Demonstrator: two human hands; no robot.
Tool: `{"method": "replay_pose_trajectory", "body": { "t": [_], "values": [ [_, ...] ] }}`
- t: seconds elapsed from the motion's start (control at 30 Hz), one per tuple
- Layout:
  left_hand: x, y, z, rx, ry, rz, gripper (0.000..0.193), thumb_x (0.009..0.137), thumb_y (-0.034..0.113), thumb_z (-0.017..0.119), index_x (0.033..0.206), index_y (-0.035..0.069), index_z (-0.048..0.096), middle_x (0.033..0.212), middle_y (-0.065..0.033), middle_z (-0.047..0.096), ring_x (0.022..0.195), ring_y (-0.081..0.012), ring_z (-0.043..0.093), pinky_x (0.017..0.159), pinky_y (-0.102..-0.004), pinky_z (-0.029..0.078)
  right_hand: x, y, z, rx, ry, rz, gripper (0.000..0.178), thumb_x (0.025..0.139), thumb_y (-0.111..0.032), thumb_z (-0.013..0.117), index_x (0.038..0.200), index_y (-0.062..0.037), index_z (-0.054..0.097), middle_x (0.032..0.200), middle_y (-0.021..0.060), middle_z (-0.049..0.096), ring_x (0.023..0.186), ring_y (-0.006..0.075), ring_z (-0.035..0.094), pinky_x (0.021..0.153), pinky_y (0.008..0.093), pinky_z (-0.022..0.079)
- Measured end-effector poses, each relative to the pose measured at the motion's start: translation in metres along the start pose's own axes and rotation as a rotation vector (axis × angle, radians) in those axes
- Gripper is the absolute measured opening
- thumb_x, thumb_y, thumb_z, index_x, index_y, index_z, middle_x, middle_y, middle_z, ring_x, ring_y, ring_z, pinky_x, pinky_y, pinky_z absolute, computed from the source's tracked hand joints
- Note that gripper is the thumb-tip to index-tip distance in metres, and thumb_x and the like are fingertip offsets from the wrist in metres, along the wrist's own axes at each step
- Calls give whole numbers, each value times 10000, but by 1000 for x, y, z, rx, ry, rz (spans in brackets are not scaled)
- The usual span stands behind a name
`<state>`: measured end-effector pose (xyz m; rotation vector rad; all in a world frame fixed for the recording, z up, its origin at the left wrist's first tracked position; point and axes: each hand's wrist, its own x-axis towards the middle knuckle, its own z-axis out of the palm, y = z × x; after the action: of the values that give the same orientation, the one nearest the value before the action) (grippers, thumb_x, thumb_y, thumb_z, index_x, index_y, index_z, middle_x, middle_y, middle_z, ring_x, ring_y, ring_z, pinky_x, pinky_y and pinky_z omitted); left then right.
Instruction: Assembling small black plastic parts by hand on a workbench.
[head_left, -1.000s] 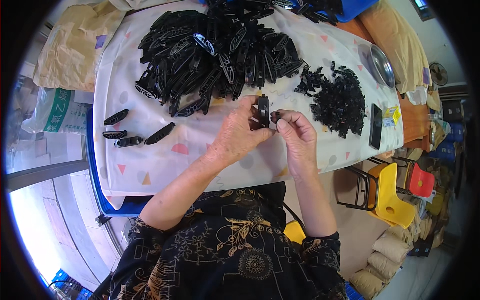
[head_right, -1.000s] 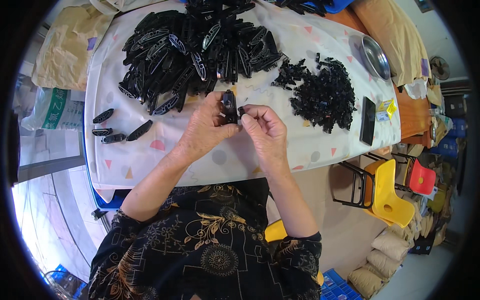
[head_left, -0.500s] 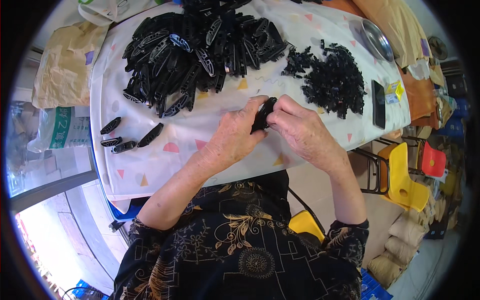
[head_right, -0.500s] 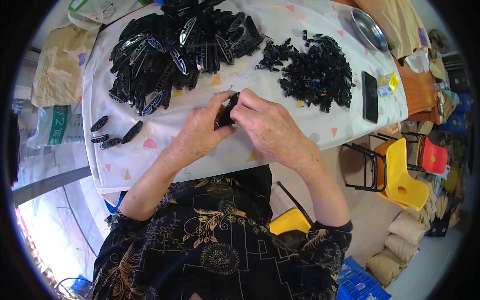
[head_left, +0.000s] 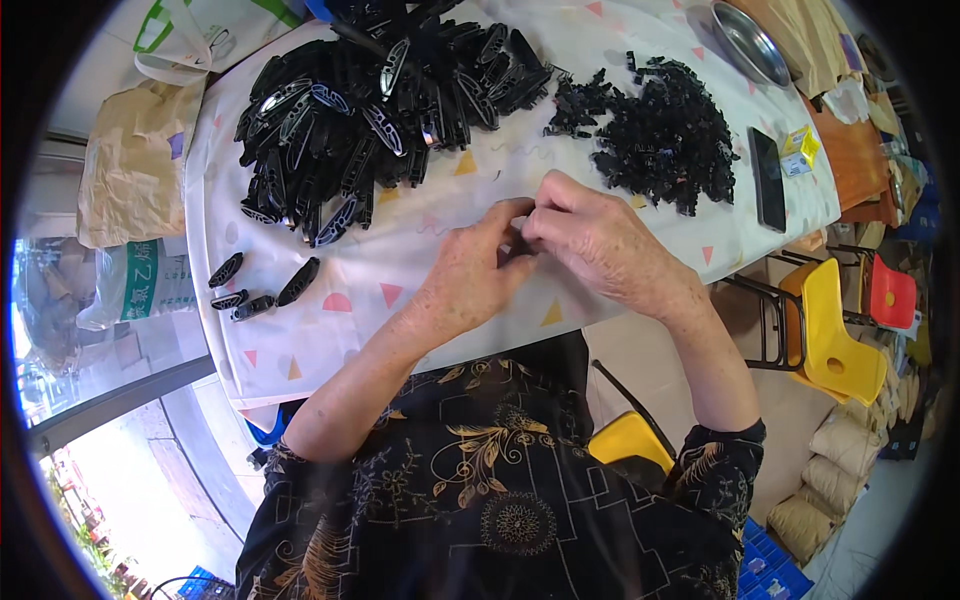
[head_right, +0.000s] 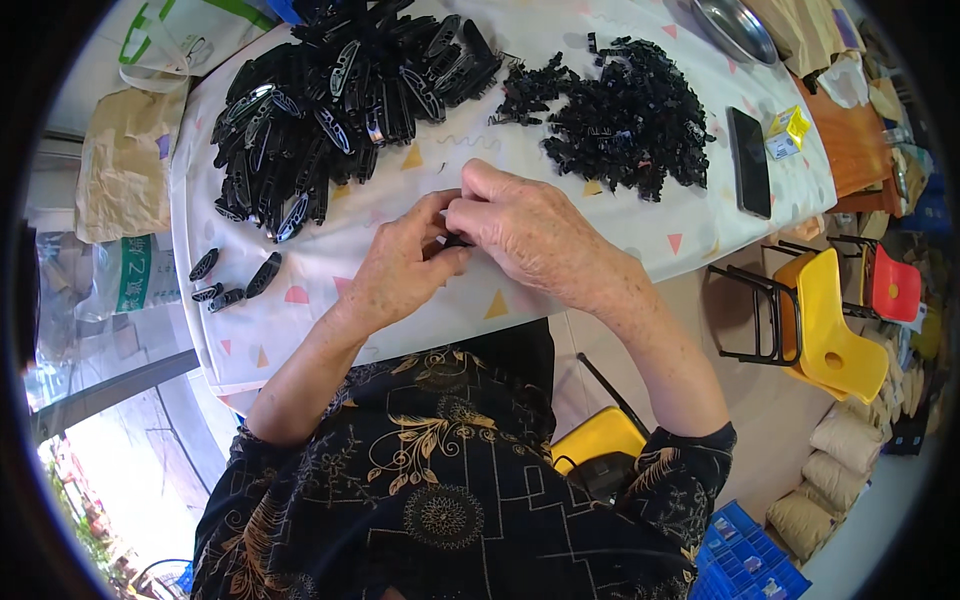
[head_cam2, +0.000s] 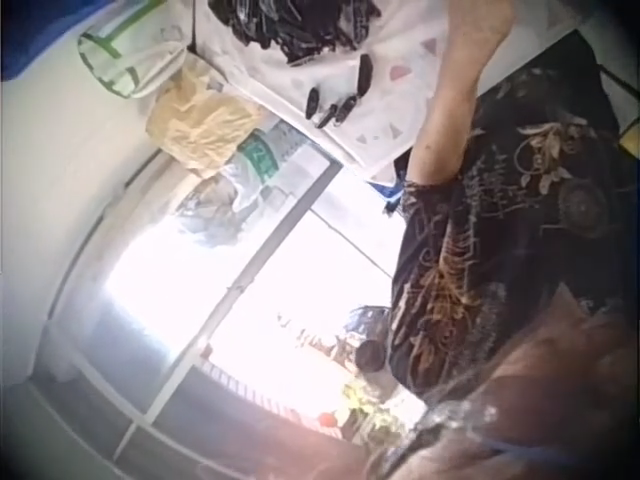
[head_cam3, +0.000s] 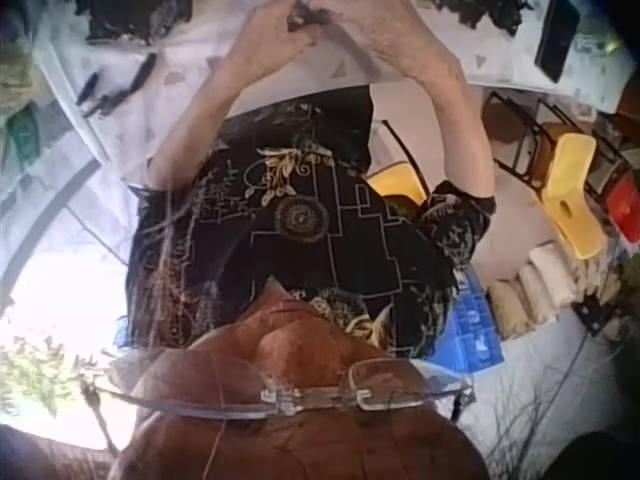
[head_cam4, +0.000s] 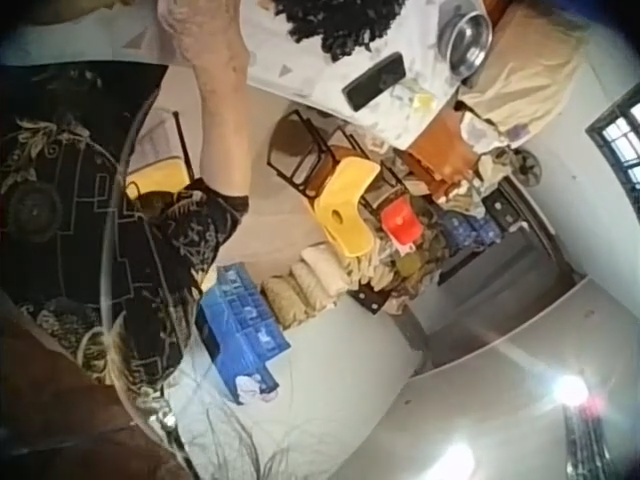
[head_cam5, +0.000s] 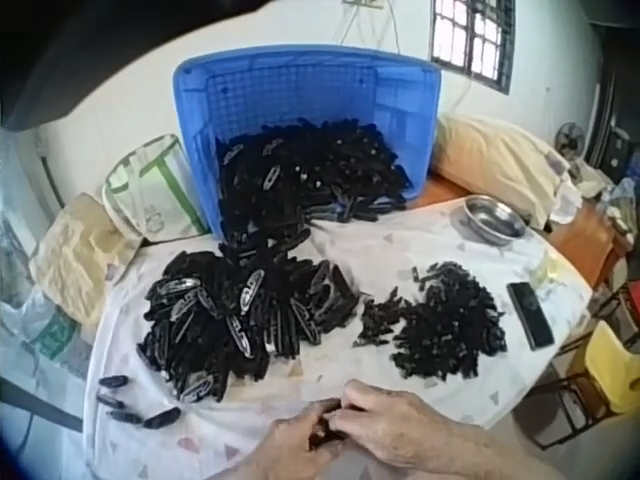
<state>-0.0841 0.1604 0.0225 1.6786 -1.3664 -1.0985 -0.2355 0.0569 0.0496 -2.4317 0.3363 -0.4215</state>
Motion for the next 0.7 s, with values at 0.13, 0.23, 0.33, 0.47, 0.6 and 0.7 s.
{"method": "replay_pose_trajectory", "body": {
  "t": [0.13,0.23,0.33,0.47,0.6,0.7],
  "values": [
    [4,-1,5,-287,-8,-113,546,801,-14,590,1307,37,389,931,-114,648,763,-132,635,606,-237,500,2,2,5,189,183,213,203,735,45,675,896,-21,570,852,50,517,750,152,559,622,275,464],
    [7,-2,9,-409,49,-96,564,821,-47,567,1333,54,351,964,-116,639,771,-131,635,605,-232,506,-5,10,22,526,335,467,187,769,27,677,912,-17,563,909,23,537,781,97,542,652,245,459],
    [9,0,11,-343,80,-97,599,824,-49,575,1352,54,313,977,-117,633,781,-130,636,621,-244,515,-11,11,43,727,516,484,141,799,22,666,890,-4,562,980,15,543,817,76,526,689,227,455],
    [10,-7,15,-297,135,-18,619,815,-61,577,1358,51,301,985,-123,631,783,-124,633,632,-250,519,-12,9,58,707,609,392,100,817,12,653,874,0,572,1024,27,543,828,78,525,722,220,447],
    [10,-9,15,-313,169,32,651,767,-49,597,1344,67,319,965,-153,656,732,-153,654,648,-287,514,-13,9,55,968,597,437,41,851,-13,629,858,5,593,1041,30,544,839,78,525,771,217,435],
    [8,-8,13,-279,149,23,660,766,-46,605,1348,77,320,986,-169,650,766,-171,663,659,-295,520,-16,9,52,972,554,433,37,858,-21,626,855,5,599,1051,29,543,843,78,524,785,219,432]
  ]
}}
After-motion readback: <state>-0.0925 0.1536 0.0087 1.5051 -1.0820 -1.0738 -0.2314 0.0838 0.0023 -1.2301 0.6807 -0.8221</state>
